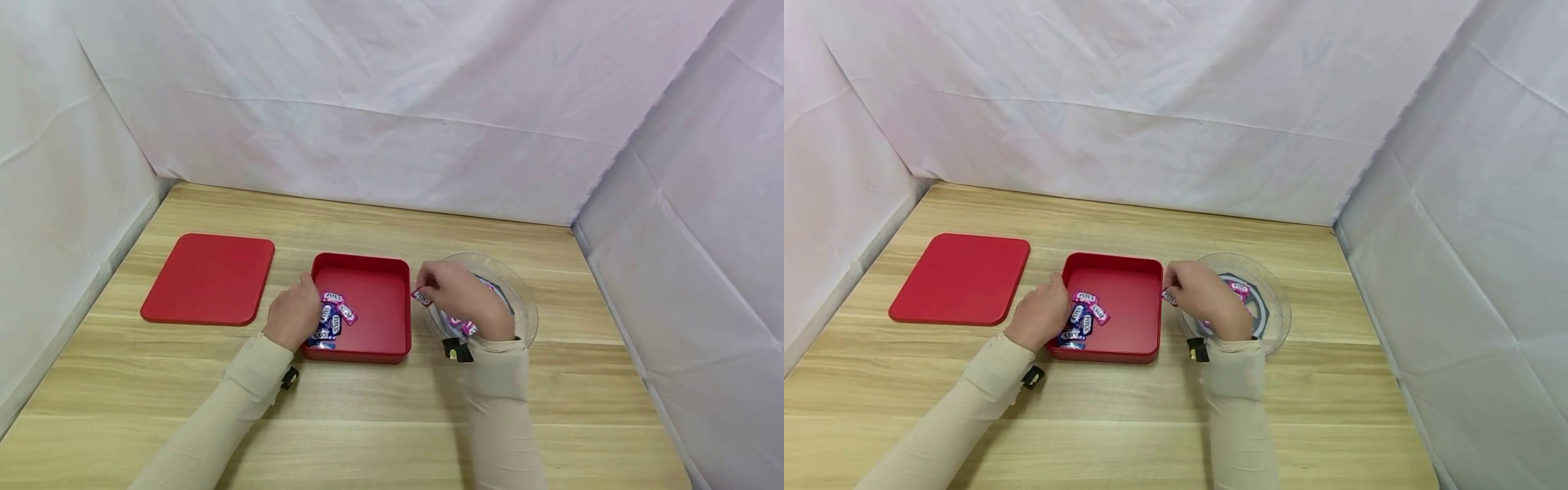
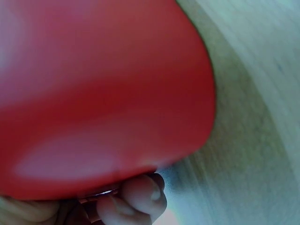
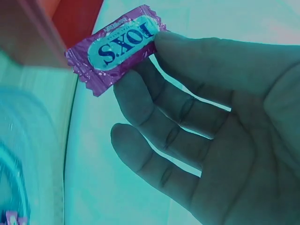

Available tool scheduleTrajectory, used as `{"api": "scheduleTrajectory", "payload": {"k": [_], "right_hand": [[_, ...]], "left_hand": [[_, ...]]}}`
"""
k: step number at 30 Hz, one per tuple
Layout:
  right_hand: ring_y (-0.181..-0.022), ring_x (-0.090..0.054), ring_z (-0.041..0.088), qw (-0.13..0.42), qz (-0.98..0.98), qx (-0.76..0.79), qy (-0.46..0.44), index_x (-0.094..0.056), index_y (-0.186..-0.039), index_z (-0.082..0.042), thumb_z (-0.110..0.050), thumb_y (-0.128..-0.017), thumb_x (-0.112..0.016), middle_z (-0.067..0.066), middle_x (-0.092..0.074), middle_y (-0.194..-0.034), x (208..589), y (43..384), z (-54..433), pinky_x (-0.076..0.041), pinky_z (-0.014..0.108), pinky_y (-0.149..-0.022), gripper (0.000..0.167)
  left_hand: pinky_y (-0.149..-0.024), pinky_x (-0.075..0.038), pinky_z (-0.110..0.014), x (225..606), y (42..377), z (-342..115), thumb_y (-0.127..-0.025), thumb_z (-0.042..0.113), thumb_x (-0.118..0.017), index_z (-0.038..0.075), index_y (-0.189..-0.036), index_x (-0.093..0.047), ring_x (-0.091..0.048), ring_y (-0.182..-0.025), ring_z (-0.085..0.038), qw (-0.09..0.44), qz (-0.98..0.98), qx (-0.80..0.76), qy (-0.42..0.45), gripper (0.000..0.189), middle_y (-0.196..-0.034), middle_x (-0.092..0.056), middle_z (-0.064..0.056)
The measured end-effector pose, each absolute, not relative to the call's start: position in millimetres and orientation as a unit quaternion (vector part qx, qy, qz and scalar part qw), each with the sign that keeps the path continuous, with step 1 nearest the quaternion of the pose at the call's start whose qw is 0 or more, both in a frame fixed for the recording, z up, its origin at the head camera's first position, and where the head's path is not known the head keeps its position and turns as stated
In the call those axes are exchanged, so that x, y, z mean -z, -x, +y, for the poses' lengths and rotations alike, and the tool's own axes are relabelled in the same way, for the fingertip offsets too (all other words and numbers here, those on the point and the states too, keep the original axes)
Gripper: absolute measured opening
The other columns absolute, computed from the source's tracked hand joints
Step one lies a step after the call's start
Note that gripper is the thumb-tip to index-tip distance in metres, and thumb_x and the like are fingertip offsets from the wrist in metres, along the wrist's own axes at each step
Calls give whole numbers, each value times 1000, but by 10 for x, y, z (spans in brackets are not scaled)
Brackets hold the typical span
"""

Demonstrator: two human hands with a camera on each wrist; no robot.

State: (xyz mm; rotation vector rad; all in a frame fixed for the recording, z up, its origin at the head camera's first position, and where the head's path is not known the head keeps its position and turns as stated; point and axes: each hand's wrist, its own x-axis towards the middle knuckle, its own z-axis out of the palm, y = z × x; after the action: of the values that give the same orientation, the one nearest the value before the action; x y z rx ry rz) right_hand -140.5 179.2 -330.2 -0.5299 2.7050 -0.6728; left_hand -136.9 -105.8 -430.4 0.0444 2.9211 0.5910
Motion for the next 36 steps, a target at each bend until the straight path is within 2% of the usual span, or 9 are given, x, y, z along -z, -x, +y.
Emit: {"api": "scheduleTrajectory", "payload": {"k": [5,13,23,27,32,36], "right_hand": [[-87,-63,19,132,951,229,159,-71,-100,-7,-3,-103,-64,6,-71,-95,3343,1410,2008,-56,38,-84,8],[-92,-63,24,136,960,215,118,-68,-100,-4,-5,-103,-64,11,-70,-99,3449,1425,2293,-56,46,-90,5],[-89,-62,24,165,960,206,91,-68,-97,-4,-4,-102,-63,11,-69,-96,3639,1470,2548,-54,44,-87,7],[-90,-62,25,172,960,207,81,-69,-99,-2,-2,-100,-63,13,-70,-98,3702,1483,2617,-53,43,-86,6],[-88,-60,24,186,959,205,57,-68,-101,-2,-3,-101,-63,12,-68,-97,3744,1498,2691,-51,39,-79,5],[-90,-61,26,186,962,196,44,-65,-101,-2,-5,-103,-63,15,-67,-99,3755,1503,2748,-51,40,-79,4]], "left_hand": [[-70,-66,-56,4301,1367,-1055,-110,12,-50,-12,-118,-51,-73,-73,-40,79,977,-196,-13,25,-82,-66,-24],[-68,-65,-55,4292,1355,-1057,-109,11,-50,-12,-116,-51,-73,-73,-41,76,977,-200,-13,23,-82,-66,-24],[-67,-65,-55,4319,1356,-1059,-109,10,-51,-13,-116,-51,-72,-71,-41,70,976,-205,-23,24,-79,-65,-23],[-69,-66,-56,4318,1358,-1061,-109,10,-52,-13,-118,-51,-73,-72,-41,70,976,-203,-22,25,-81,-66,-24],[-70,-66,-57,4314,1360,-1064,-109,10,-53,-13,-118,-51,-73,-71,-41,69,977,-202,-24,25,-81,-66,-24],[-72,-66,-57,4313,1364,-1068,-108,11,-53,-13,-119,-51,-74,-72,-41,72,977,-200,-22,27,-82,-67,-25]]}}
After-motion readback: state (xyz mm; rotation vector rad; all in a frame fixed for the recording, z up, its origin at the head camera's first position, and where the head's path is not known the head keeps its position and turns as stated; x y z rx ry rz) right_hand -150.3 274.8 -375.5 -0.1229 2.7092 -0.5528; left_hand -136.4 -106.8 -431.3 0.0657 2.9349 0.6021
